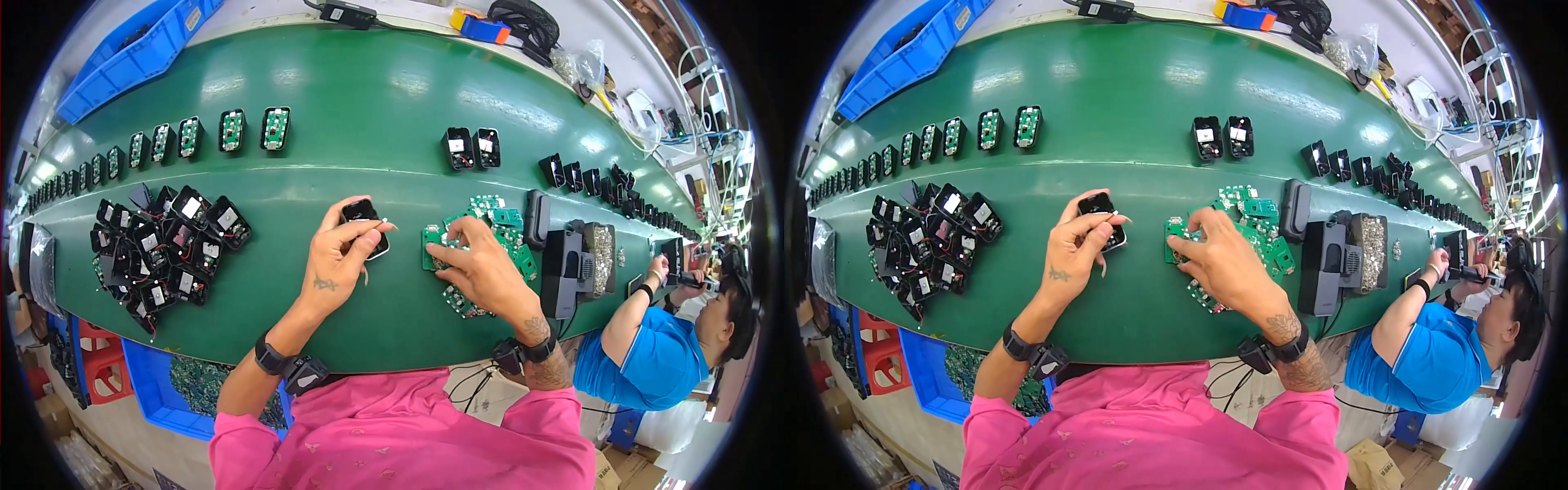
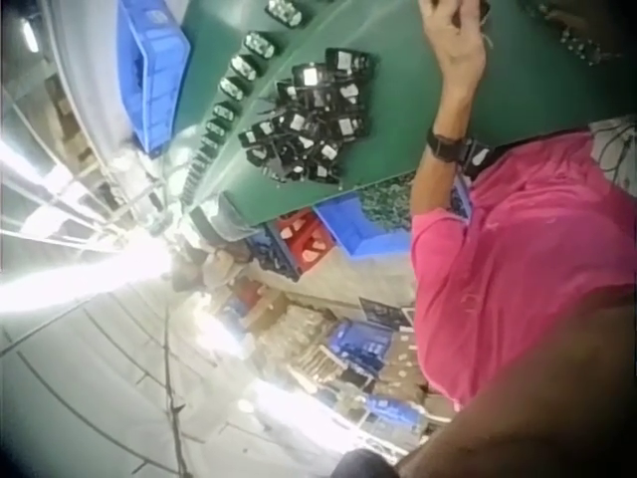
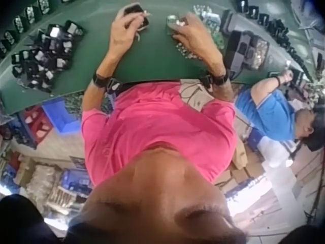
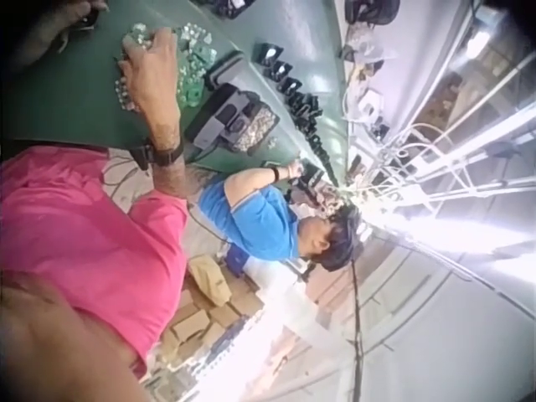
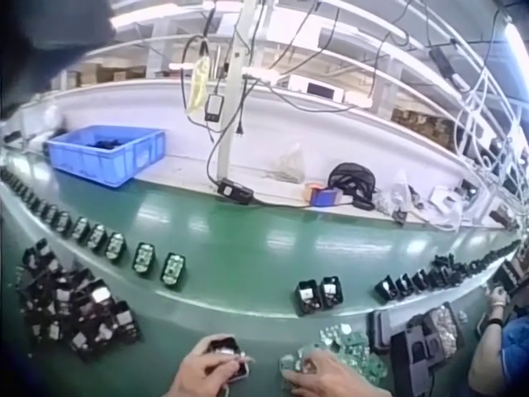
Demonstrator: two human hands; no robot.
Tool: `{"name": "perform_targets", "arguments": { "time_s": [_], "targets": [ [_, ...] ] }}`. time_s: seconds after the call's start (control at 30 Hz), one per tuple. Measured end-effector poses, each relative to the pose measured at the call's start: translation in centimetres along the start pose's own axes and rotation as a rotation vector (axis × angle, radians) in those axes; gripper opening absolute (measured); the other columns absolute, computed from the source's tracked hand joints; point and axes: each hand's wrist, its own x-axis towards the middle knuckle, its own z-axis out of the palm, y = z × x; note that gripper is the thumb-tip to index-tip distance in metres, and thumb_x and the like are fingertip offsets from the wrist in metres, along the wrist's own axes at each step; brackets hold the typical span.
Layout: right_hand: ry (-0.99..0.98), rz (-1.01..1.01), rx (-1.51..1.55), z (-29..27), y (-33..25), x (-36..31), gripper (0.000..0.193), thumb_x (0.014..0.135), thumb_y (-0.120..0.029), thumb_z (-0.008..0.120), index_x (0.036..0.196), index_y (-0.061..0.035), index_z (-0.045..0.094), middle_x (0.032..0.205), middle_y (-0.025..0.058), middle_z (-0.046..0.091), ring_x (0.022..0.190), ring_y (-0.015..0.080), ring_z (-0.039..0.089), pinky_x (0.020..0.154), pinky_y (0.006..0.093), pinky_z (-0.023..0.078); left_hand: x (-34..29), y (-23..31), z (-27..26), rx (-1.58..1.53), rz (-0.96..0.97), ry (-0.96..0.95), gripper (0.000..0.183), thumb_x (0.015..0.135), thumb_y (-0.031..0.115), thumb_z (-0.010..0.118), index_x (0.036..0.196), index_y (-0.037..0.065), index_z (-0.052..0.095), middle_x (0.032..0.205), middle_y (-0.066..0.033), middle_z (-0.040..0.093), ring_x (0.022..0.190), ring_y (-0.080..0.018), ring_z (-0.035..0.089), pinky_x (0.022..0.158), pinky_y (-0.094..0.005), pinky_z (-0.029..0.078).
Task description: The person assembles electronic devices by picking up a black plastic housing and a green circuit board, fitting the board into the housing, and pressing them together before placing the unit on the conveyor belt.
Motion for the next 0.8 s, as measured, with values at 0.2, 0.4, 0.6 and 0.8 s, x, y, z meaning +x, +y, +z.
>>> {"name": "perform_targets", "arguments": {
  "time_s": [0.2, 0.4, 0.6, 0.8],
  "targets": [
    [0.217, 0.016, 0.135, -0.6, -0.7, 0.2, 0.021, 0.091, -0.006, 0.066, 0.111, -0.0055, 0.069, 0.106, 0.0112, 0.06, 0.096, 0.0229, 0.057, 0.084, 0.0339, 0.048, 0.0, -0.1, 0.1, 0.035, 0.065, -0.003, 0.02, 0.097, 0.014, 0.062, 0.107, 0.002, 0.075, 0.138, -0.0126, 0.051, 0.079, -0.0071, 0.062, 0.055, -0.0206, 0.05],
    [0.146, 0.471, 1.306, 0.5, -3.3, 2.3, 0.027, 0.107, -0.024, 0.048, 0.12, -0.0008, 0.05, 0.085, 0.0131, 0.068, 0.062, 0.0187, 0.069, 0.045, 0.0228, 0.05, -0.3, 0.1, 0.5, 0.064, 0.13, -0.032, 0.019, 0.095, 0.016, 0.065, 0.105, 0.004, 0.076, 0.133, -0.019, 0.052, 0.106, -0.0253, 0.064, 0.087, -0.0354, 0.054],
    [0.21, 0.351, 1.388, 2.8, -2.8, 3.7, 0.028, 0.101, -0.022, 0.062, 0.118, -0.0006, 0.055, 0.085, 0.0154, 0.068, 0.045, 0.01, 0.056, 0.038, 0.0203, 0.04, -0.2, 0.2, 0.2, 0.103, 0.121, -0.016, 0.019, 0.098, 0.011, 0.061, 0.108, 0.004, 0.074, 0.139, -0.0145, 0.05, 0.076, -0.0081, 0.062, 0.057, -0.0209, 0.048],
    [0.223, 0.443, 1.533, 3.1, -3.4, 4.1, 0.026, 0.096, -0.009, 0.067, 0.118, 0.005, 0.064, 0.076, 0.0066, 0.067, 0.05, 0.0079, 0.057, 0.04, 0.0203, 0.043, -0.5, 0.8, 0.3, 0.129, 0.167, 0.039, 0.017, 0.092, 0.008, 0.067, 0.106, 0.003, 0.075, 0.134, -0.018, 0.054, 0.1, -0.0231, 0.065, 0.083, -0.0342, 0.054]
  ]
}}
